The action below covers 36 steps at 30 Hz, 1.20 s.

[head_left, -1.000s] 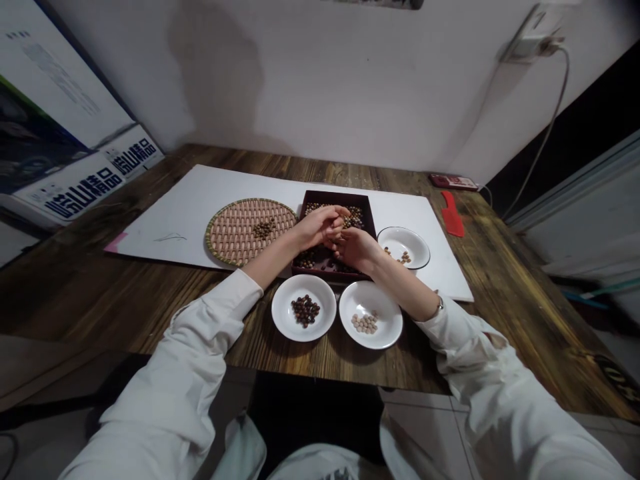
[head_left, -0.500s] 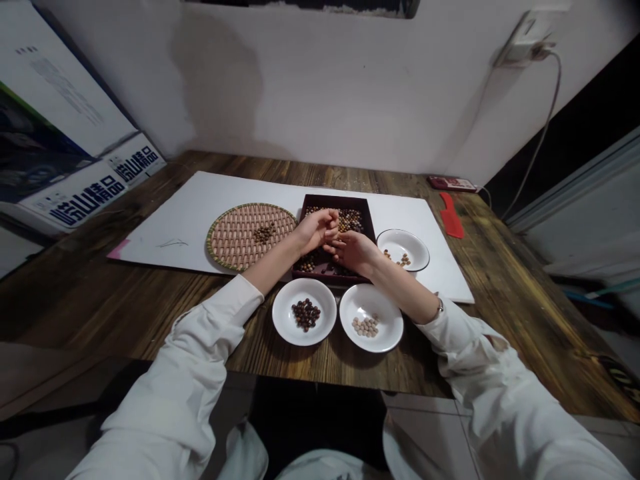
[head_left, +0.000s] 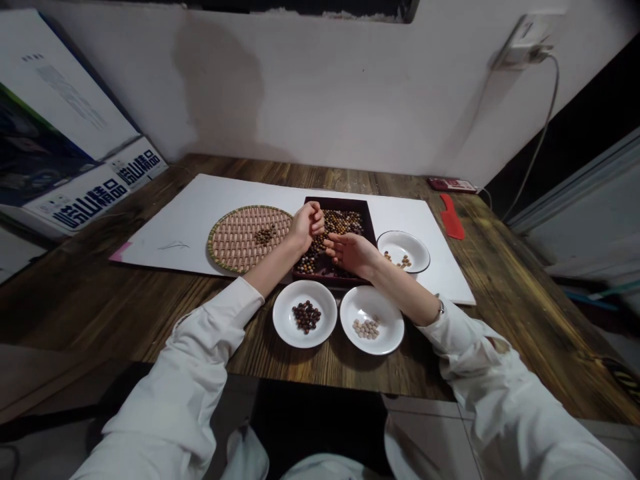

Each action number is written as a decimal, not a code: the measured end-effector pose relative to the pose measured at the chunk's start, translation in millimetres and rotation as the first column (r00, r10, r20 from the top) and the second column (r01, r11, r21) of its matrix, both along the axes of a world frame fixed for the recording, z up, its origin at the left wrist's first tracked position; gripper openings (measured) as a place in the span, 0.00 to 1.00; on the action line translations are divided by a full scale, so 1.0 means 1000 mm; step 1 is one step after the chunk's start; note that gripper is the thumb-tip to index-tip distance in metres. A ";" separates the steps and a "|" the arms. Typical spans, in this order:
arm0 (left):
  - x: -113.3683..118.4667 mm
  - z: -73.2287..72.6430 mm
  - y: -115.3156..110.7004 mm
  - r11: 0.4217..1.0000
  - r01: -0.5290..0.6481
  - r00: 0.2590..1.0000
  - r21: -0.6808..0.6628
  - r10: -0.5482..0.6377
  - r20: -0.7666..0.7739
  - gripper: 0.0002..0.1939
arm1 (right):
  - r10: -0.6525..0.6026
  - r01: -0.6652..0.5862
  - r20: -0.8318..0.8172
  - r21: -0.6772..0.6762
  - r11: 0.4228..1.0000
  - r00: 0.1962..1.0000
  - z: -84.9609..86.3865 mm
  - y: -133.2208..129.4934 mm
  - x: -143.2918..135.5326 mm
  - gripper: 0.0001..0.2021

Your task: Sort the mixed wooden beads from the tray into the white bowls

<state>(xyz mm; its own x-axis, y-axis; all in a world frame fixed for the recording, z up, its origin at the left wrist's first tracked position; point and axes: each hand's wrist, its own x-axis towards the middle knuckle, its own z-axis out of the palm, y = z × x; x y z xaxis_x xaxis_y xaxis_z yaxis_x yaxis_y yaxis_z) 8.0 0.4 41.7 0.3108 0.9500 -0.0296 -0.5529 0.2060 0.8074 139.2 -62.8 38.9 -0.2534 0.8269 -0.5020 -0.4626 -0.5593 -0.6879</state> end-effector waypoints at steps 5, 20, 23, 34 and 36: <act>0.001 0.001 0.000 0.994 -0.113 0.993 0.011 0.113 0.016 0.11 | 0.003 -0.003 -0.006 -0.002 1.000 1.000 0.000 0.000 0.000 0.09; -0.001 -0.001 0.006 0.941 -0.322 0.932 -0.102 0.335 0.141 0.08 | -0.001 0.001 -0.017 -0.004 1.000 1.000 0.001 0.000 -0.001 0.09; -0.001 0.000 0.006 0.934 -0.340 0.923 -0.112 0.354 0.150 0.09 | -0.001 0.001 -0.012 -0.008 1.000 1.000 0.002 0.000 -0.001 0.09; -0.002 0.000 0.006 0.918 -0.386 0.901 -0.088 0.396 0.179 0.12 | 0.010 -0.010 -0.006 0.004 1.000 1.000 0.001 0.000 -0.001 0.08; -0.002 0.000 0.005 0.914 -0.396 0.897 -0.089 0.406 0.173 0.12 | 0.010 -0.010 -0.004 0.006 1.000 1.000 0.002 0.000 -0.001 0.08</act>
<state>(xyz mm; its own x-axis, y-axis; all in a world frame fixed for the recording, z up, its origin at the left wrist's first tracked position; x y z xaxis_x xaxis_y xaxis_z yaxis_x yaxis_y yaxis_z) 6.5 5.9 41.7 -0.0918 0.9940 -0.0596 -0.7347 -0.0273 0.6778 138.1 -63.0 40.5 -0.2637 0.8271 -0.4964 -0.4594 -0.5601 -0.6893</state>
